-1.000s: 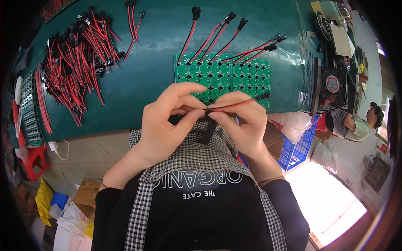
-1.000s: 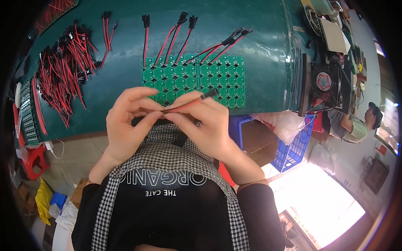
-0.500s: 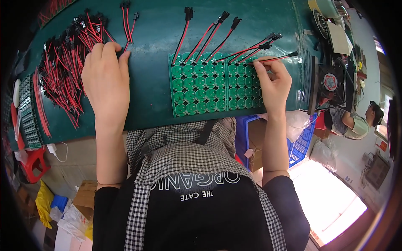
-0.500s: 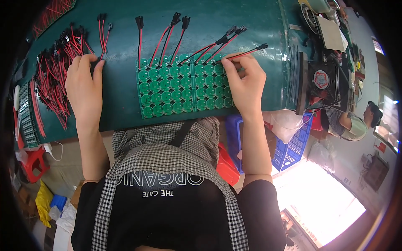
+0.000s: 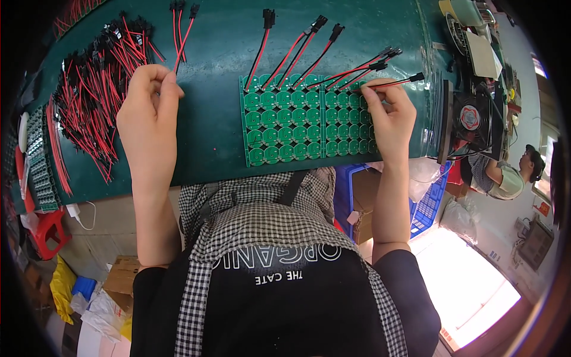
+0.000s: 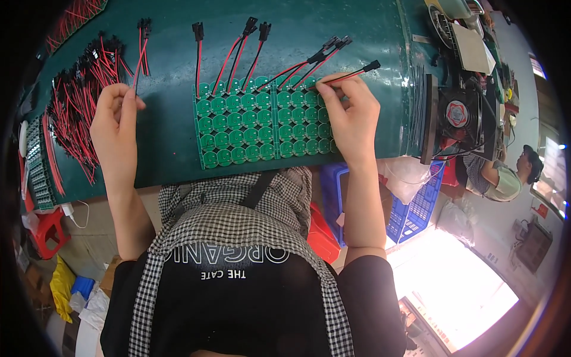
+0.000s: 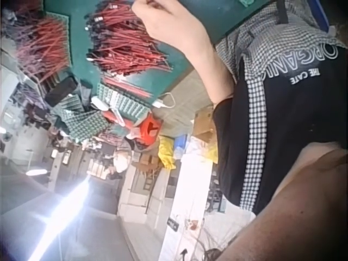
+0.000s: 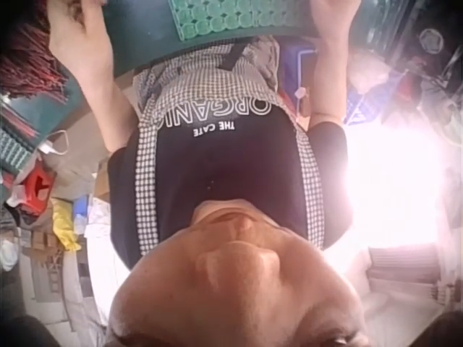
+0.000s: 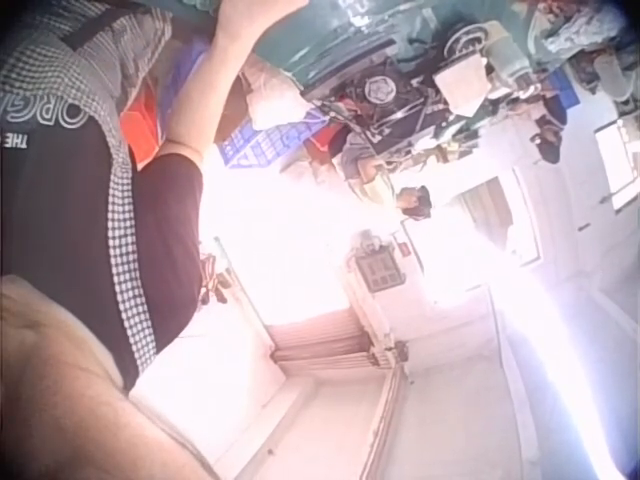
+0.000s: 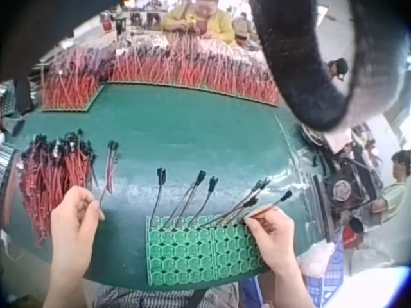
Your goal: The person places circuit boards on the work table, retrieves bundles of wires, and inserts the wires into the circuit board holes by hand.
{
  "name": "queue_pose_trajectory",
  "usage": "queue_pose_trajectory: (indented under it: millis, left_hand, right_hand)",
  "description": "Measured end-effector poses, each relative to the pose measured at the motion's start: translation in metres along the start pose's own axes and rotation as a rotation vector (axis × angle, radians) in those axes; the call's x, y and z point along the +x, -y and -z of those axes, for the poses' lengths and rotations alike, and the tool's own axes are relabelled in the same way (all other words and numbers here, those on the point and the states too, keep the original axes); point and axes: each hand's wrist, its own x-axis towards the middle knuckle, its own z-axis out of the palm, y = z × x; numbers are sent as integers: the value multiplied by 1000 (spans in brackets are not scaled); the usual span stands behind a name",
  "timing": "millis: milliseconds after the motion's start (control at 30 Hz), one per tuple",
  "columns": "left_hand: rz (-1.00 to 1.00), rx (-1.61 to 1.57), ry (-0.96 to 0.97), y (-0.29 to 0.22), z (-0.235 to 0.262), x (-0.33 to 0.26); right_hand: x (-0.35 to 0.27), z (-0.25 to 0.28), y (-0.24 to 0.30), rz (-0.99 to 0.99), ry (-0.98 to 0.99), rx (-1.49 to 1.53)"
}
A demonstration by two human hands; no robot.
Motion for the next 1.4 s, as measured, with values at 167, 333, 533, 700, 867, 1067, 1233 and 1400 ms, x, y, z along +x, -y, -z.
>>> queue_pose_trajectory:
  millis: [167,333,533,700,867,1067,1233,1400]
  left_hand:
    - [108,-802,159,15,6,-6]
    - [80,-1099,215,6,4,-16]
    - [32,-1029,282,-5,-6,-41]
    - [-26,-831,440,-24,-21,-53]
    - [80,-947,534,-36,-30,-59]
    - [116,-907,662,-39,-31,-59]
    - [225,-1017,966,-42,-26,-52]
    - [370,-1145,1303,-41,-23,-43]
  right_hand:
    - [0,-1,1,19,-17,-1]
    - [-4,-8,5,40,-73,-51]
    - [-2,-9,16,83,-66,-156]
    - [-1,-7,14,39,-6,-143]
    - [-2,-1,14,14,2,-115]
    - [-42,-13,63,-18,336,293]
    - [-48,-13,64,229,336,301]
    - [-45,1,62,266,574,409]
